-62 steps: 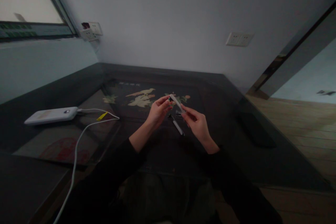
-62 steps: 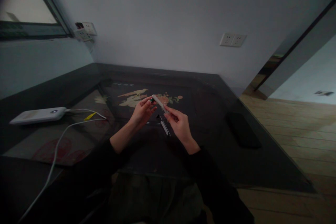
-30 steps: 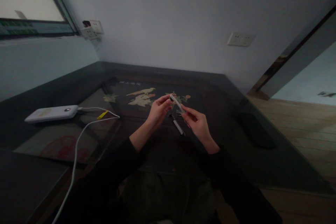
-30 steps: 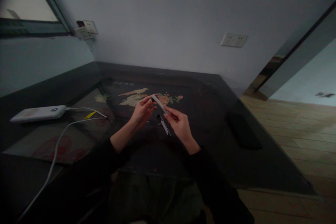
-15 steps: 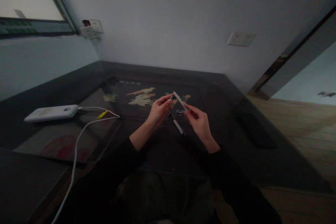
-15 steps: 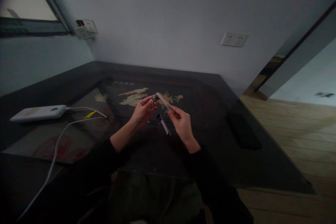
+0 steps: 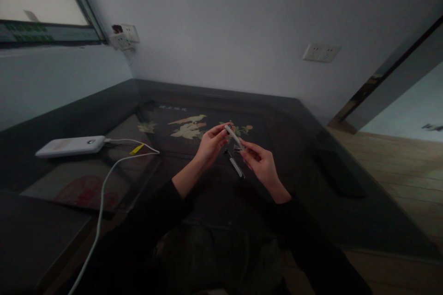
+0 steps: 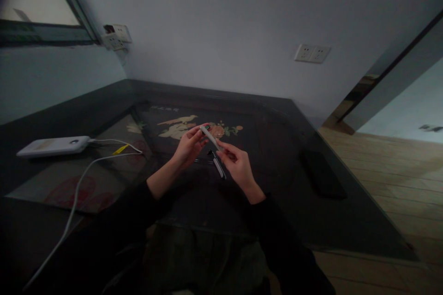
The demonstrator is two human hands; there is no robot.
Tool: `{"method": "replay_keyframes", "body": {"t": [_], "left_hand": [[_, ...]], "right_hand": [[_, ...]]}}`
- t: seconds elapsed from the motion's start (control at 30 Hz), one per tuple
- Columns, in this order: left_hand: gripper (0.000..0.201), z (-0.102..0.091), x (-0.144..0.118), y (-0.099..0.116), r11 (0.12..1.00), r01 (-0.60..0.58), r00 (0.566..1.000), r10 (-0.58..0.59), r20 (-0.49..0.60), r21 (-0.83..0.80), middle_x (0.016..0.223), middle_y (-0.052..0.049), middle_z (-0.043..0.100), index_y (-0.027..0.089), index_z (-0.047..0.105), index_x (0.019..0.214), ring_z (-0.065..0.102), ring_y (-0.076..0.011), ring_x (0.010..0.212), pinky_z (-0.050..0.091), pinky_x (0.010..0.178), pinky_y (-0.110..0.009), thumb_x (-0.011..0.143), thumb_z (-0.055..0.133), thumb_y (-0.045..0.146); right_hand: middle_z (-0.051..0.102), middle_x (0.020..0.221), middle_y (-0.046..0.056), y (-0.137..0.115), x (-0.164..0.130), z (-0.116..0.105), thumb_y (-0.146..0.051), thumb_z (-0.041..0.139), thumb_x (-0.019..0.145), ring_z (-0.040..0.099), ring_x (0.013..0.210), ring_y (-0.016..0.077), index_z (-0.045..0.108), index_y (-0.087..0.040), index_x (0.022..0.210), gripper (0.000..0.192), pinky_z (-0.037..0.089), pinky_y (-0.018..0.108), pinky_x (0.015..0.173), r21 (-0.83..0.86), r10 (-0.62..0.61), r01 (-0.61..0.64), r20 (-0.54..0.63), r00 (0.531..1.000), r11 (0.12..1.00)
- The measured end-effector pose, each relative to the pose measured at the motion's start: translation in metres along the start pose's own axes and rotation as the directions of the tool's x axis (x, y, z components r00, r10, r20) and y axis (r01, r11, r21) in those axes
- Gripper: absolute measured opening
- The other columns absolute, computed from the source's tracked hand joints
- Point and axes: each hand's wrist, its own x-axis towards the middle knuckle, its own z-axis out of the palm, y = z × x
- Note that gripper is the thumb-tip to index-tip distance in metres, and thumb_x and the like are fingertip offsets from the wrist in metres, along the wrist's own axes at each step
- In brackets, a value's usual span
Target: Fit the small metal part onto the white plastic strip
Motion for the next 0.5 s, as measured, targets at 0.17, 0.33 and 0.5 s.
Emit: {"method": "replay_keyframes", "body": {"t": [0.17,0.33,0.5], "left_hand": [[0.033,-0.0012,0.0006,-0.0016,1.000,0.009,1.000,-0.009,-0.001,-0.009,0.093,-0.004,0.072,0.019,0.074,0.090,0.062,-0.0071,0.073,0.046,0.062,-0.016,0.061,0.083,0.030],[0.034,-0.0024,0.0004,-0.0034,0.999,0.032,0.999,-0.032,-0.003,-0.011,0.090,-0.003,0.072,0.018,0.073,0.091,0.062,-0.0074,0.073,0.047,0.065,-0.018,0.061,0.082,0.029],[0.037,-0.0012,-0.0004,-0.0026,0.999,0.043,0.999,-0.043,-0.015,-0.018,0.088,-0.002,0.072,0.019,0.074,0.090,0.062,-0.0068,0.071,0.047,0.064,-0.017,0.057,0.084,0.031]], "right_hand": [[0.065,0.072,0.003,0.0019,0.0018,-0.0006,-0.031,0.063,0.079,0.048,0.051,0.0090,0.069,-0.016,0.114,0.038,0.038,0.021,0.044,-0.029,-0.003,0.002,-0.040,0.999,1.000],[0.067,0.077,0.005,0.0036,0.0043,-0.0032,-0.030,0.061,0.081,0.051,0.055,0.0109,0.067,-0.015,0.117,0.040,0.040,0.022,0.046,-0.085,-0.005,-0.003,-0.087,0.996,0.996],[0.068,0.080,0.006,0.0034,0.0037,-0.0033,-0.030,0.061,0.081,0.051,0.055,0.0105,0.067,-0.015,0.116,0.039,0.041,0.022,0.046,-0.101,-0.013,0.002,-0.110,0.994,0.995]]}}
